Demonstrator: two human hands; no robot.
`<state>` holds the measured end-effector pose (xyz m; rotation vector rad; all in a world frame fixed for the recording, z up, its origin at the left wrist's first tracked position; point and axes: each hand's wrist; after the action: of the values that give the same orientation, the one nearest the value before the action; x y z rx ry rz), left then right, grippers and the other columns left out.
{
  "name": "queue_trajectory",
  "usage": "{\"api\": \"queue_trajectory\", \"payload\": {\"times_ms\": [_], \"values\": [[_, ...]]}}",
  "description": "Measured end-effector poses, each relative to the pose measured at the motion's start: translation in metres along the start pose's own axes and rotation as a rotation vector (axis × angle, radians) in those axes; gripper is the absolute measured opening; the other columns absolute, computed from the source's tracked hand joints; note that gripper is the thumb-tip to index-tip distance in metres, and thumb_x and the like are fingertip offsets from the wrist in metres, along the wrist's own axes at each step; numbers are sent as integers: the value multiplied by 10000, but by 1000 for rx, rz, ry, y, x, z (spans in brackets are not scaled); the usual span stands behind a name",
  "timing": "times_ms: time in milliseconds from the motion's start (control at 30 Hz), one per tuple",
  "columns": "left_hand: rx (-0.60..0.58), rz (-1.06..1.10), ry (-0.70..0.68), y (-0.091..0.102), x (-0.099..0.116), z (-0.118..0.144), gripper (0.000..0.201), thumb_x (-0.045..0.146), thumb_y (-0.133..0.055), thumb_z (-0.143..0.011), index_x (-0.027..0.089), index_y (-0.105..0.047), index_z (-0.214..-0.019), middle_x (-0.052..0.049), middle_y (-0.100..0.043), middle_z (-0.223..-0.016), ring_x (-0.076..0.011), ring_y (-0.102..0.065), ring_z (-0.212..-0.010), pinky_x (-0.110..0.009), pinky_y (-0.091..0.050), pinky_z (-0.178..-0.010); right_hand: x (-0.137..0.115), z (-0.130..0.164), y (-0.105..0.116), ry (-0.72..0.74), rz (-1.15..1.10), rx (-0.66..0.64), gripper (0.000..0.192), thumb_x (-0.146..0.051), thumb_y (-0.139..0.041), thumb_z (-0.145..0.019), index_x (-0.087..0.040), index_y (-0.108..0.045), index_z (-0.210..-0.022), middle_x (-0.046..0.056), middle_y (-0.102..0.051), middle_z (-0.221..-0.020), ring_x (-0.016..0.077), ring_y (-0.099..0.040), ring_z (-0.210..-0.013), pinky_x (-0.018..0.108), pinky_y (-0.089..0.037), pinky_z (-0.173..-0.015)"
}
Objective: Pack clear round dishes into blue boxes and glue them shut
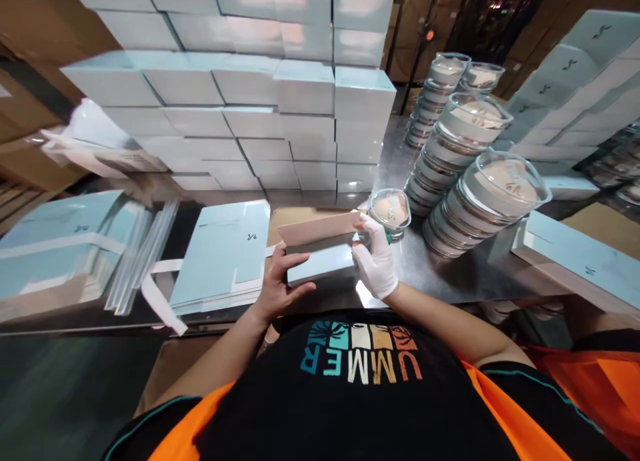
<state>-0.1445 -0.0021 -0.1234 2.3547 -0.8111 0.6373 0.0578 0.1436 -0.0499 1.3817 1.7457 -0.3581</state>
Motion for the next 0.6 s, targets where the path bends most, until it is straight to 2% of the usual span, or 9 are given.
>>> {"api": "queue_trajectory", "payload": {"times_ms": [100, 200, 267, 300, 367, 467, 533, 600], "values": [[99, -48, 66, 5, -4, 2, 581, 726, -831, -861, 258, -775, -1200, -80, -736, -1093, -305, -652, -1202, -471, -522, -1130, 14, -11, 26, -122, 308, -148, 346, -405, -579, -1025, -172, -677, -1260, 190, -736, -1319, 322, -712, -1223, 482, -573, -1098], [186, -99, 165, 6, -4, 1, 636, 790, -823, -822, 250, -781, -1155, -71, -750, -1057, -314, -642, -1252, -482, -490, -1177, 32, -13, 50, -436, 659, -402, 339, -465, -751, -949, -151, -760, -1079, 201, -789, -1106, 365, -752, -1098, 454, -586, -1002], [213, -95, 189, 7, -2, -4, 648, 810, -803, -828, 249, -783, -1152, -68, -759, -1058, -312, -652, -1255, -483, -483, -1189, 45, -9, 59, -591, 693, -520, 295, -408, -857, -862, -163, -786, -1011, 170, -805, -985, 355, -776, -979, 410, -599, -893], [223, -83, 186, 7, 0, -7, 643, 812, -790, -839, 249, -783, -1150, -65, -763, -1059, -306, -664, -1236, -480, -482, -1193, 50, -6, 62, -614, 668, -542, 273, -353, -881, -827, -168, -793, -1008, 149, -809, -951, 343, -779, -940, 393, -599, -857], [246, -52, 175, 6, 3, -14, 623, 806, -765, -869, 248, -782, -1145, -58, -768, -1058, -290, -688, -1175, -469, -476, -1196, 58, 0, 65, -597, 611, -521, 240, -238, -852, -796, -163, -795, -1018, 116, -812, -913, 310, -772, -874, 368, -598, -804], [306, -19, 211, 7, 10, -23, 620, 806, -746, -885, 235, -775, -1124, -56, -768, -1058, -278, -703, -1112, -442, -487, -1161, 64, 9, 66, -575, 547, -443, 223, -163, -703, -819, -130, -769, -1030, 90, -805, -881, 258, -750, -803, 336, -609, -740], [330, 19, 241, 9, 14, -27, 614, 795, -753, -887, 225, -775, -1114, -56, -763, -1061, -263, -708, -1054, -399, -529, -1056, 62, 17, 66, -554, 524, -368, 325, -173, -632, -822, -126, -742, -1124, 101, -815, -981, 263, -762, -872, 363, -642, -794], [330, 63, 252, 11, 19, -29, 599, 771, -768, -891, 217, -776, -1120, -56, -758, -1053, -247, -707, -997, -358, -549, -939, 56, 24, 64, -473, 514, -182, 464, -236, -645, -814, -132, -700, -1263, 146, -801, -1163, 305, -769, -1028, 444, -658, -927]]}}
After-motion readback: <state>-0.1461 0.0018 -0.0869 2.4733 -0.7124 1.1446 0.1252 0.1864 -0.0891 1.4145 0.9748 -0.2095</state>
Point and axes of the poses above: each hand's wrist, its own z-axis away from the middle knuckle, its own y-axis out of the back of the hand, x = y × z
